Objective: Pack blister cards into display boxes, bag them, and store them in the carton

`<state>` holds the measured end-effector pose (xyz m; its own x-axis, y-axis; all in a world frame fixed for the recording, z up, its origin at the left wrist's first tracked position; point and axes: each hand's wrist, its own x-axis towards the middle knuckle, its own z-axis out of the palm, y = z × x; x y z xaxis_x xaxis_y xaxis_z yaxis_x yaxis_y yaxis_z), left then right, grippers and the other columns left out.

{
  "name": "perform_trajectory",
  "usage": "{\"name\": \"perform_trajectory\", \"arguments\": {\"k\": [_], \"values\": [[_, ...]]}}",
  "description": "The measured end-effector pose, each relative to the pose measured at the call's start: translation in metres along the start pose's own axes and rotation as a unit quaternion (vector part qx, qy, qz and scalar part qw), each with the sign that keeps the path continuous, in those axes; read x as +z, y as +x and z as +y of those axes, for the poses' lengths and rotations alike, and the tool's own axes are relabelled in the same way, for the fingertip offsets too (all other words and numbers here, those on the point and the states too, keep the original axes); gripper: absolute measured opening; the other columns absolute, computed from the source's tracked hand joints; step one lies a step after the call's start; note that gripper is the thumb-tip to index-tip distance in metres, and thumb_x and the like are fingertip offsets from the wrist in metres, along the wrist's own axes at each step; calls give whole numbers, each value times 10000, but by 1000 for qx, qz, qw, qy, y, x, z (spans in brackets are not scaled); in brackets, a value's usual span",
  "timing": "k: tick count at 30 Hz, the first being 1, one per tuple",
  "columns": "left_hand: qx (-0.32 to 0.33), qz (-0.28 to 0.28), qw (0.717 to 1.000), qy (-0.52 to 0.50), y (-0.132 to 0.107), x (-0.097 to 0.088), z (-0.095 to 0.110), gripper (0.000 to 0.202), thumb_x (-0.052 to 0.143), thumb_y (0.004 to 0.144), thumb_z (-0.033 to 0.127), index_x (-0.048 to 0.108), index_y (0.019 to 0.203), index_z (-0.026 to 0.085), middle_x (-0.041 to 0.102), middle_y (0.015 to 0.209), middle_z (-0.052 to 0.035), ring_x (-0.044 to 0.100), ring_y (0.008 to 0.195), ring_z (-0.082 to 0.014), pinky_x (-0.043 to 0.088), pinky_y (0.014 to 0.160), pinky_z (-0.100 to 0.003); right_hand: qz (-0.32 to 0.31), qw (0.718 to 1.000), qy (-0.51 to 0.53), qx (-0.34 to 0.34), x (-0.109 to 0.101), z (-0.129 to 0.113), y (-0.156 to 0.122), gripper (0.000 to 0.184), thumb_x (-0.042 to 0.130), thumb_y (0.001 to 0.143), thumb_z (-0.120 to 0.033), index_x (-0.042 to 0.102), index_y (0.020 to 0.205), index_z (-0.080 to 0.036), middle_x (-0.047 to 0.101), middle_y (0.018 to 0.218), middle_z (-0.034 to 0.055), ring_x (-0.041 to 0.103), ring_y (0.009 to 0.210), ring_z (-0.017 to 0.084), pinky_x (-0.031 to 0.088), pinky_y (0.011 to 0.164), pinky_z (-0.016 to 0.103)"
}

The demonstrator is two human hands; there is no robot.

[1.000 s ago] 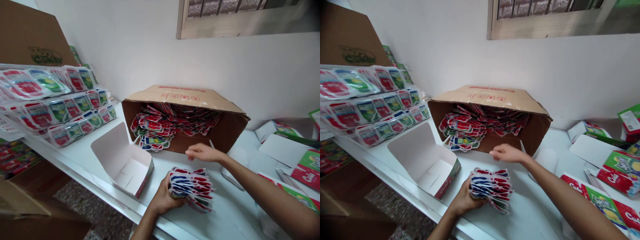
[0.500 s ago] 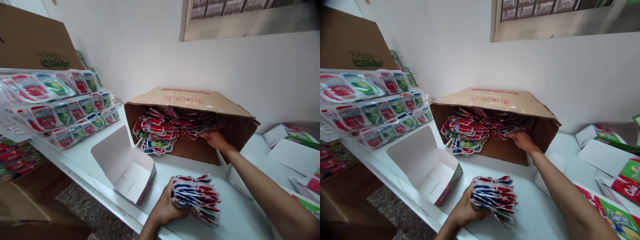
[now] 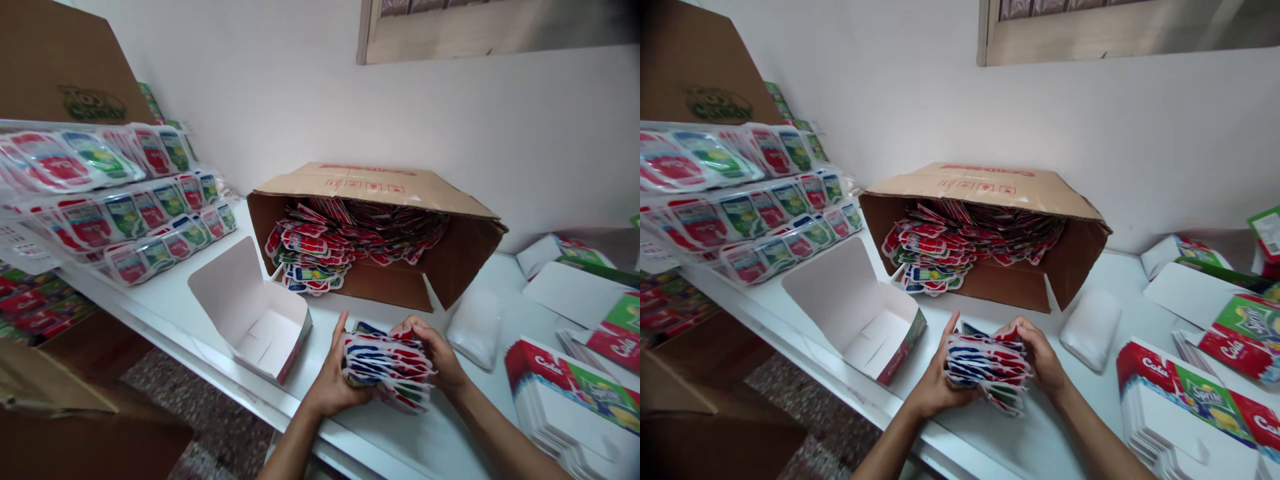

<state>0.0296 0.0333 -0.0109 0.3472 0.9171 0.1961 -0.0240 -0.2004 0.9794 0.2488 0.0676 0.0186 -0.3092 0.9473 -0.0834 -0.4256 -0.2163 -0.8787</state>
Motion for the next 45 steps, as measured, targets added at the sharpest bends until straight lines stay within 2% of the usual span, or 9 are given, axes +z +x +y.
{"name": "perform_trajectory", "arguments": {"k": [6,9,11,13,18,23,28,36,45], "values": [[-25,20,999,-11,-3,2,4,1110,824,550,138,167,1442,211,614,1195,-80,605,1084,-262,450,992,-379,18,994,111,6,9,18,1,296,572,798,-495,542,682,-224,579,668,-16,539,610,152,448,635,288],[-21,0,999,-34,-1,2,8,978,812,545,130,309,1381,196,628,1180,-78,618,1062,-262,462,978,-370,-15,992,-122,-26,1,8,11,352,447,875,-504,551,699,-217,577,664,-7,517,572,144,442,596,280],[-11,-30,999,-45,2,3,10,764,804,554,145,476,1244,168,645,1158,-88,623,1053,-277,483,949,-362,-37,905,-418,-72,-9,-9,31,417,346,928,-485,597,738,-210,623,700,18,552,610,162,458,622,287],[-7,-38,998,-52,4,3,12,676,788,550,120,527,1172,160,662,1131,-85,631,1035,-278,492,936,-362,-15,760,-638,-121,-20,-33,63,392,362,934,-441,652,814,-205,674,791,53,600,746,207,469,726,320],[-9,-21,998,-54,4,3,14,671,764,520,68,538,1144,167,666,1112,-71,632,1038,-280,493,938,-355,95,631,-749,-179,-46,-83,153,367,396,900,-198,618,1189,-152,548,1301,194,382,1239,358,216,1041,528],[-14,-31,998,-60,2,2,16,703,776,553,102,514,1201,174,648,1164,-85,615,1084,-294,484,957,-366,71,579,-793,-174,-62,-91,198,245,507,798,-107,724,888,-177,680,1051,154,452,1156,311,227,1036,477],[-22,-33,997,-60,2,1,9,698,778,535,86,514,1176,166,648,1145,-78,625,1043,-282,489,942,-356,61,620,-760,-185,-74,-83,184,247,461,854,-184,707,835,-189,686,991,109,529,1046,260,338,972,421],[-24,-36,994,-98,3,3,7,740,768,526,69,490,1205,161,651,1177,-89,615,1077,-289,484,939,-359,-68,783,-601,-145,-68,-49,132,273,609,779,-448,688,678,-206,724,806,32,658,790,196,495,761,310],[-31,-44,994,-96,1,3,8,720,794,556,121,482,1203,167,644,1176,-85,606,1086,-276,478,935,-347,37,881,-444,-157,-58,-28,94,320,506,853,-549,538,872,-231,705,1030,62,643,989,215,480,872,363]]}}
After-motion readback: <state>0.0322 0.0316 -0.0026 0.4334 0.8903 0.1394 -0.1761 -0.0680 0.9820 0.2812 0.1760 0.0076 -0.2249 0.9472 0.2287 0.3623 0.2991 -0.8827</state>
